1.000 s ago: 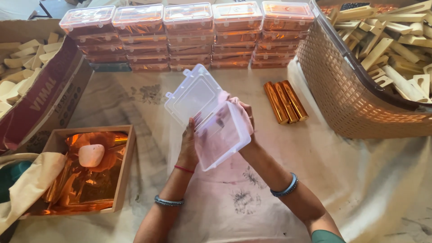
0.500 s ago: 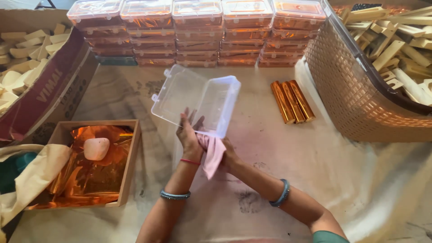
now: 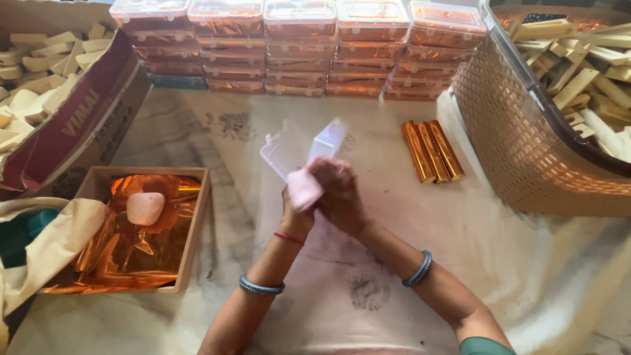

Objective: The person wipes two small wooden blocks with a pink cloth, then wraps them together in a sheet of orange foil. They place the wrapped item on the floor and proceed to wipe the inside and outside of a clear plastic container with the same cloth.

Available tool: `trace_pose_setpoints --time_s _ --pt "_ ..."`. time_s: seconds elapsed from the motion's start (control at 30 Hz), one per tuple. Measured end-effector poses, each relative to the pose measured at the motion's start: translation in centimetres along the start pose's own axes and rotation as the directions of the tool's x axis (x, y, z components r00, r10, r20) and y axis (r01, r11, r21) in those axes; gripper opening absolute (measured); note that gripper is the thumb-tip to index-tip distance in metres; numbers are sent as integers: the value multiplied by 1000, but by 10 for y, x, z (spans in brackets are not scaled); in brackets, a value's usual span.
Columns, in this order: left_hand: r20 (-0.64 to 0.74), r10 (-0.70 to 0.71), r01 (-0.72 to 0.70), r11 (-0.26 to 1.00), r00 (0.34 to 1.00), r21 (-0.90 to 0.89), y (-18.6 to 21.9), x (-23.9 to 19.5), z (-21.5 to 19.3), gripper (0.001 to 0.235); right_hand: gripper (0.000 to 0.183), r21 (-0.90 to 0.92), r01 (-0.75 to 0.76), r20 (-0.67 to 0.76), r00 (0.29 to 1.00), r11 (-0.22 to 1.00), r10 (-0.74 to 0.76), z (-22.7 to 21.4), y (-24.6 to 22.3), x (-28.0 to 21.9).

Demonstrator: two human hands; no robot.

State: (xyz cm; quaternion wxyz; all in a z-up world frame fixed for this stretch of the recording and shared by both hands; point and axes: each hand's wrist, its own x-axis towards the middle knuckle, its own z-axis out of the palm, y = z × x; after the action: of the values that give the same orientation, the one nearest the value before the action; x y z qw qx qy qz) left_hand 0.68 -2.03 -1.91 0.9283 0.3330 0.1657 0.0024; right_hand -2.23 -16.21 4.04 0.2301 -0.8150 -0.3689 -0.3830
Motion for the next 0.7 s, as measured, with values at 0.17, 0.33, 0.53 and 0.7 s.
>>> trace_pose_setpoints --time_s 0.17,0.33,0.53,0.7 --pt "214 40 -73 986 976 149 -6 -10 -3 34 47 -27 231 136 965 973 -225 5 13 -7" --pt "112 -228 210 965 967 157 -20 -8 -8 32 29 112 171 -84 983 979 -162 -18 25 39" --pt "291 -330 316 944 898 95 -36 1 -23 51 39 211 -495 75 868 843 491 15 76 28" --pt "309 -339 339 939 889 56 -18 -16 -8 59 38 142 -401 -32 912 905 409 -3 79 5"
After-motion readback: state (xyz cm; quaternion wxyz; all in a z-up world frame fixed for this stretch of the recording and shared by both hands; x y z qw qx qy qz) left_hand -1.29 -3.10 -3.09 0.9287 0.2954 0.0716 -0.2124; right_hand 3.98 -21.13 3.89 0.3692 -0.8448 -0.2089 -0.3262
